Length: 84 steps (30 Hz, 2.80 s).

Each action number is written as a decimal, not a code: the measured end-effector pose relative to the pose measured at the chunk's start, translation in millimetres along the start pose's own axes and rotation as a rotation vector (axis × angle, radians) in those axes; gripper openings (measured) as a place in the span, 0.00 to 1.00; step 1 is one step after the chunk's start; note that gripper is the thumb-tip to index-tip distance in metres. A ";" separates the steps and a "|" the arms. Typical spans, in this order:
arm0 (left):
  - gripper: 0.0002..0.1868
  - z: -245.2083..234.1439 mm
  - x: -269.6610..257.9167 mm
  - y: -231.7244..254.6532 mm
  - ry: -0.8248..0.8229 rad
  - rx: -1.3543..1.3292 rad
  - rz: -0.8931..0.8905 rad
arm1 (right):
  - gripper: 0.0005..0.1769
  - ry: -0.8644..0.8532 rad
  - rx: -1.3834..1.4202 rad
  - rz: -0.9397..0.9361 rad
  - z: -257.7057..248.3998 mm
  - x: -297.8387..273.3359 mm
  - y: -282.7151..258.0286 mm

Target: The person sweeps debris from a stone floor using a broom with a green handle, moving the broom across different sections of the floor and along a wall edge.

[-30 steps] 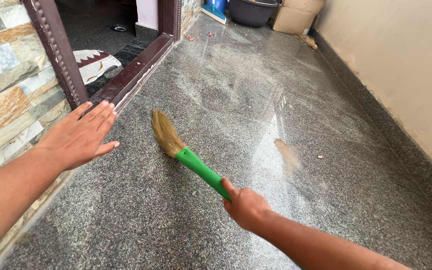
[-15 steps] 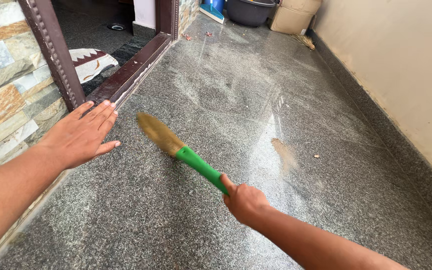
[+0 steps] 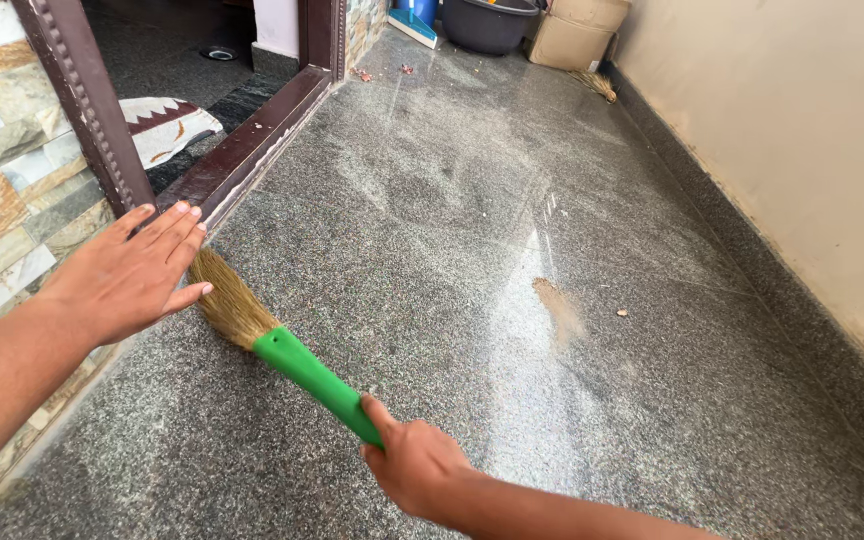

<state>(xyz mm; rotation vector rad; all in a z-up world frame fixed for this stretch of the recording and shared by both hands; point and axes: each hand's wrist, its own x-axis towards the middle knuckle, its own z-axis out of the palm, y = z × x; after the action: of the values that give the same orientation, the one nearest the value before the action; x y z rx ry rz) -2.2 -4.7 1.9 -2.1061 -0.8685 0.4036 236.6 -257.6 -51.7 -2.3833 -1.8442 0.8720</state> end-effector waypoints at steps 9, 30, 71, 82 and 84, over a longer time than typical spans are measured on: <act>0.44 17.1 6.3 0.4 0.126 -0.131 -0.040 | 0.23 0.177 0.054 0.210 -45.0 100.0 3.8; 0.41 23.8 19.9 15.2 0.083 -0.094 -0.004 | 0.26 0.213 0.143 0.221 -35.0 150.8 -44.0; 0.40 -10.9 33.5 34.9 0.207 -0.090 0.053 | 0.39 0.263 -0.153 0.313 -27.4 -23.0 198.2; 0.42 -44.0 56.2 85.9 0.262 -0.101 0.094 | 0.28 0.042 -0.389 0.040 30.6 -70.7 296.4; 0.41 -55.5 68.0 99.2 0.282 -0.116 0.121 | 0.26 0.071 -0.365 0.143 9.6 -62.9 313.3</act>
<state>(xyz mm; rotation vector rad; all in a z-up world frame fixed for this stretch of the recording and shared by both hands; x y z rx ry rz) 120.5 -31.8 -40.1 -2.2612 -0.6149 0.1150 502.3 -413.7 -136.9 -2.7427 -1.9717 0.4797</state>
